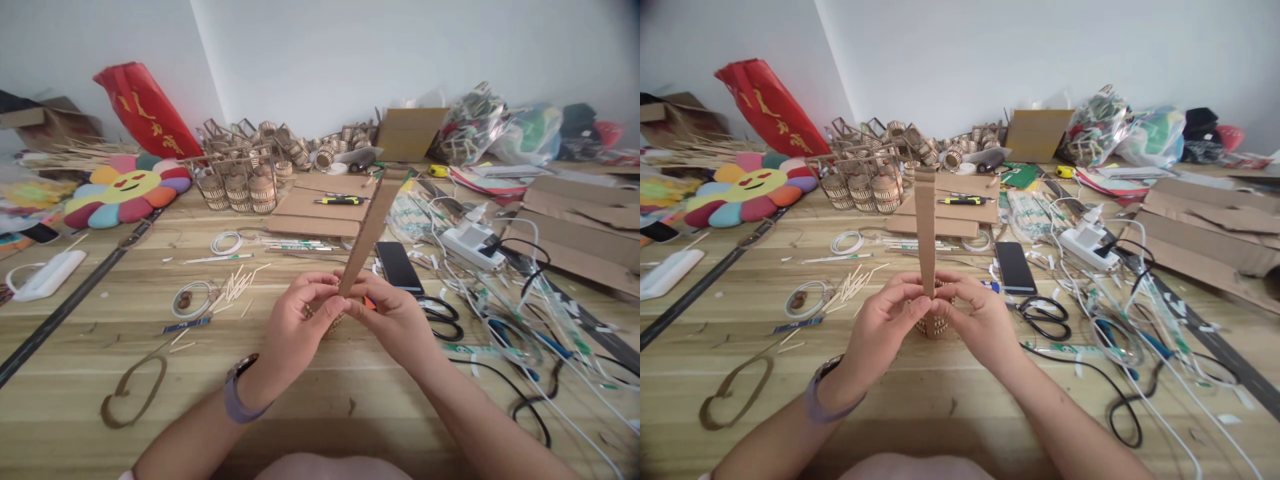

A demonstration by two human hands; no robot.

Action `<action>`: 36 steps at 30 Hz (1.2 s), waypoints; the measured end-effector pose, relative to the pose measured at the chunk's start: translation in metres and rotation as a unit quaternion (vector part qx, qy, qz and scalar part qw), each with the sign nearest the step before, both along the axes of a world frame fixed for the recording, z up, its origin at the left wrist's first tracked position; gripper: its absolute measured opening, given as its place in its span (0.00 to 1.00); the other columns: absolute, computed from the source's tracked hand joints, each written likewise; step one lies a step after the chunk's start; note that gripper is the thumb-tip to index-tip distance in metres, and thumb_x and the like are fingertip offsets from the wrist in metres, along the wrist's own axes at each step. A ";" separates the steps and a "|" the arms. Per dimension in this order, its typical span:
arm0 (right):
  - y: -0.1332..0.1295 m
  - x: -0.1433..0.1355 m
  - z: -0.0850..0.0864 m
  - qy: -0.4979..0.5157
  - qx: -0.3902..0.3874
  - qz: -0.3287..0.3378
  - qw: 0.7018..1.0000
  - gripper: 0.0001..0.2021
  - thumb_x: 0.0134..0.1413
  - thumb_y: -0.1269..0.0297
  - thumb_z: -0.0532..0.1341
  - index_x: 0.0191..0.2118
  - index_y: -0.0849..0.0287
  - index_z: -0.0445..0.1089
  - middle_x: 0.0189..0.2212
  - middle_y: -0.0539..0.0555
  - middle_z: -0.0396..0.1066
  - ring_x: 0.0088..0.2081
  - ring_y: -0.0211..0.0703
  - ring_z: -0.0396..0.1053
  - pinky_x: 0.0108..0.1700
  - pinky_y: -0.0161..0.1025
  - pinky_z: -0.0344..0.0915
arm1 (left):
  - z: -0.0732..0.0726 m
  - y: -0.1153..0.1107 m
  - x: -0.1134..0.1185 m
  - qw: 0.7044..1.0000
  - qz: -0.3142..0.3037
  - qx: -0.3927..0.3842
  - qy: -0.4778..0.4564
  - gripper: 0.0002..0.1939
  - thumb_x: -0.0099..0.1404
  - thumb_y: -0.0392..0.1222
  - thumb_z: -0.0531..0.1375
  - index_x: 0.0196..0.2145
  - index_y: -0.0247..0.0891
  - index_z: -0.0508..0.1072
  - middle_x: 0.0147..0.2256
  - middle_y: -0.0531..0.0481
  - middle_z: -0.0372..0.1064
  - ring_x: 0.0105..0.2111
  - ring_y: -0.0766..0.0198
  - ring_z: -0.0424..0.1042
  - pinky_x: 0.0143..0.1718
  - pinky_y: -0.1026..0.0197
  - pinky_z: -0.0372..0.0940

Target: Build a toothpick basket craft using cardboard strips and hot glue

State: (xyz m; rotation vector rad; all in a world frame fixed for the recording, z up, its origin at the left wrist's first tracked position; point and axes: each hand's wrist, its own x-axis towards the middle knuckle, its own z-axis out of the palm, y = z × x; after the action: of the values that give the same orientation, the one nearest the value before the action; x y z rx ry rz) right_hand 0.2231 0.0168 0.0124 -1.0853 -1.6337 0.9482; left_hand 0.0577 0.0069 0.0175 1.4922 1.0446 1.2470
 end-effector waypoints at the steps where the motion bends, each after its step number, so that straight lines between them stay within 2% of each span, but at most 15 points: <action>1: 0.000 0.002 0.001 -0.012 0.010 0.002 1.000 0.11 0.53 0.51 0.66 0.33 0.52 0.79 0.47 0.57 0.77 0.50 0.52 0.72 0.55 0.50 0.65 | -0.001 0.000 0.001 1.000 0.007 0.009 0.003 0.07 0.64 0.43 0.62 0.34 0.39 0.78 0.45 0.45 0.72 0.49 0.56 0.71 0.51 0.54 0.66; 6: 0.000 0.007 0.016 -0.057 0.047 0.028 0.997 0.10 0.59 0.54 0.61 0.40 0.51 0.78 0.46 0.56 0.77 0.47 0.50 0.73 0.51 0.47 0.67 | -0.007 -0.002 0.003 0.997 0.029 0.065 0.027 0.06 0.67 0.42 0.60 0.35 0.40 0.77 0.43 0.46 0.71 0.48 0.57 0.69 0.50 0.54 0.65; 11: -0.002 0.004 0.031 -0.129 0.081 0.012 0.988 0.07 0.59 0.60 0.60 0.35 0.51 0.76 0.34 0.53 0.78 0.37 0.47 0.73 0.39 0.42 0.68 | -0.010 -0.003 0.005 0.993 0.055 0.078 0.064 0.08 0.67 0.46 0.60 0.35 0.41 0.75 0.41 0.47 0.71 0.46 0.57 0.69 0.48 0.56 0.64; 17: -0.003 0.000 0.034 -0.177 0.111 -0.012 0.978 0.06 0.57 0.63 0.60 0.31 0.53 0.73 0.28 0.50 0.75 0.31 0.43 0.71 0.33 0.38 0.63 | -0.010 -0.004 0.006 0.987 0.072 0.103 0.095 0.09 0.69 0.47 0.59 0.34 0.40 0.74 0.39 0.47 0.70 0.44 0.58 0.67 0.46 0.57 0.63; 28: -0.003 -0.004 0.029 -0.130 0.068 -0.024 0.989 0.11 0.56 0.59 0.61 0.24 0.54 0.67 0.23 0.49 0.69 0.26 0.40 0.65 0.31 0.37 0.61 | -0.014 -0.008 0.011 0.961 0.124 0.177 0.170 0.10 0.72 0.45 0.54 0.34 0.40 0.70 0.36 0.47 0.69 0.42 0.56 0.65 0.46 0.55 0.62; 36: 0.002 -0.006 0.024 -0.038 -0.048 0.001 0.998 0.13 0.53 0.54 0.62 0.24 0.55 0.67 0.23 0.49 0.69 0.28 0.40 0.66 0.31 0.37 0.62 | -0.016 -0.009 0.015 0.959 0.131 0.182 0.173 0.10 0.72 0.44 0.53 0.33 0.41 0.69 0.36 0.46 0.69 0.42 0.55 0.64 0.46 0.52 0.62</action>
State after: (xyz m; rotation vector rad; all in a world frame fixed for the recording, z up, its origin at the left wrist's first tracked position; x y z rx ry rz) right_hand 0.2175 0.0185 0.0364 -1.1993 -1.6650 1.0064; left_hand 0.0723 -0.0026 0.0012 1.9552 1.3272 1.4534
